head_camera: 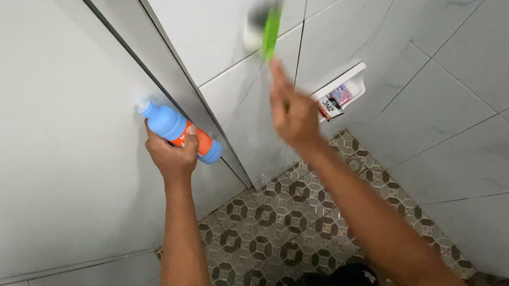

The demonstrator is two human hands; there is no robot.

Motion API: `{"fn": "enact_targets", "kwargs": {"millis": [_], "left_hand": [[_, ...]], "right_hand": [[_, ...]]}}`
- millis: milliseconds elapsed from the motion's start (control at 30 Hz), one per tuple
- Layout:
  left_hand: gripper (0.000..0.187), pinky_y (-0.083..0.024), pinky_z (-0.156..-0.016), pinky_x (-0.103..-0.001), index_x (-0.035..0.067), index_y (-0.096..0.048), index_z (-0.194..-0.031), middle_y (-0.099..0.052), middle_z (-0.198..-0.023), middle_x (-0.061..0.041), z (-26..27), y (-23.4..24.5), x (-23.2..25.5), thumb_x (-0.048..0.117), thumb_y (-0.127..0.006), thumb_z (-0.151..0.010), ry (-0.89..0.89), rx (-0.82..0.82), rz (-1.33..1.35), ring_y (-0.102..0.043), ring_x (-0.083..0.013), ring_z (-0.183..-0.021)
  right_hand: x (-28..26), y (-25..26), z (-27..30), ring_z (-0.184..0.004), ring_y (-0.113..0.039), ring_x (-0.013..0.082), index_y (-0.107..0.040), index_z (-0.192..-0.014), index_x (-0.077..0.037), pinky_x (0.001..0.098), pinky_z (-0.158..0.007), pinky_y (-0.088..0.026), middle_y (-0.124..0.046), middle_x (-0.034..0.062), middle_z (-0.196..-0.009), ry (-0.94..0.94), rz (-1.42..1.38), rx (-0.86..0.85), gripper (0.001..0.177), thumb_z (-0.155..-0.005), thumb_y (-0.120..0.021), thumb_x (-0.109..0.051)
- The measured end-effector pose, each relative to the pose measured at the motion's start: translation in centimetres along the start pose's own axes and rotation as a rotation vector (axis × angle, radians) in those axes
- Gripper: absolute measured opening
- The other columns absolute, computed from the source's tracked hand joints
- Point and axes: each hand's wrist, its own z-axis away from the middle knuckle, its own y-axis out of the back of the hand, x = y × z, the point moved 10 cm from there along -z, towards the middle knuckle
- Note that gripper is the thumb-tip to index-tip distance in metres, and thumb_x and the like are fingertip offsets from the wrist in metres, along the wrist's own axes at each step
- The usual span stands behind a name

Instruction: The person scrubs the tiled wall of a shower stall using a green-handled brush while holding a blue cleaning solution bottle. The person repeatedly scrubs the vertical seam and adjacent tiles.

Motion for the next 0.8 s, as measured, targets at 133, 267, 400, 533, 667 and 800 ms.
{"fn": "enact_targets", "kwargs": {"millis": [133,267,400,533,667,800], "left_hand": [[0.045,-0.045,-0.055,-0.04,0.002,-0.052,-0.104,-0.06,-0.072,-0.029,-0.3,-0.2,0.5,0.029,-0.074,-0.077,-0.018,-0.001,0.002,-0.066,-0.0398,-0.062],[0.042,-0.051,-0.058,-0.043,0.002,-0.053,-0.102,-0.062,-0.074,-0.027,0.4,0.0,1.7,0.026,-0.075,-0.076,0.006,0.007,0.01,-0.068,-0.0403,-0.065],[0.042,-0.053,-0.06,-0.049,0.003,-0.052,-0.102,-0.064,-0.076,-0.028,-0.1,-0.1,1.1,0.024,-0.075,-0.073,0.013,0.009,0.019,-0.07,-0.0469,-0.069],[0.04,-0.055,-0.062,-0.047,0.003,-0.054,-0.102,-0.066,-0.076,-0.026,0.1,-0.2,0.2,0.018,-0.076,-0.072,0.04,-0.001,0.051,-0.071,-0.0412,-0.069],[0.043,-0.055,-0.064,-0.054,0.001,-0.054,-0.104,-0.066,-0.077,-0.028,0.1,-0.4,0.0,0.02,-0.076,-0.072,0.044,-0.008,0.049,-0.071,-0.047,-0.072],[0.044,-0.055,-0.063,-0.05,0.0,-0.055,-0.103,-0.066,-0.083,-0.032,-0.1,0.1,0.9,0.024,-0.076,-0.073,0.041,-0.029,0.084,-0.07,-0.0521,-0.08]], "right_hand": [[9.4,-5.0,17.0,-0.078,-0.071,0.0508,-0.061,-0.142,-0.005,0.058,-0.059,-0.054,-0.074,0.0301,-0.097,-0.192,0.257,-0.324,0.041,-0.108,-0.047,-0.024],[10.6,-7.1,21.1,-0.049,-0.066,0.0335,-0.053,-0.15,-0.017,0.0443,-0.046,-0.047,-0.07,0.0183,-0.063,-0.234,0.341,-0.47,0.048,-0.102,-0.054,-0.022],[2.7,-3.7,4.7,-0.04,-0.058,0.0199,-0.058,-0.145,-0.003,0.0287,-0.041,-0.046,-0.073,0.021,-0.074,-0.058,0.042,-0.066,0.041,-0.107,-0.056,-0.019],[-3.8,0.4,-4.5,-0.054,-0.069,0.0243,-0.051,-0.154,-0.019,0.0317,-0.044,-0.042,-0.077,0.0159,-0.113,0.077,0.011,0.117,0.047,-0.108,-0.06,-0.012],[3.0,-4.2,3.9,-0.056,-0.067,0.0341,-0.059,-0.145,-0.012,0.04,-0.047,-0.047,-0.076,0.0221,-0.093,0.034,0.076,0.042,0.04,-0.105,-0.059,-0.015],[8.4,-10.2,23.3,-0.064,-0.074,0.0314,-0.055,-0.15,-0.025,0.0534,-0.065,-0.057,-0.077,0.0096,-0.082,-0.137,0.488,-0.589,0.055,-0.095,-0.061,-0.022]]}}
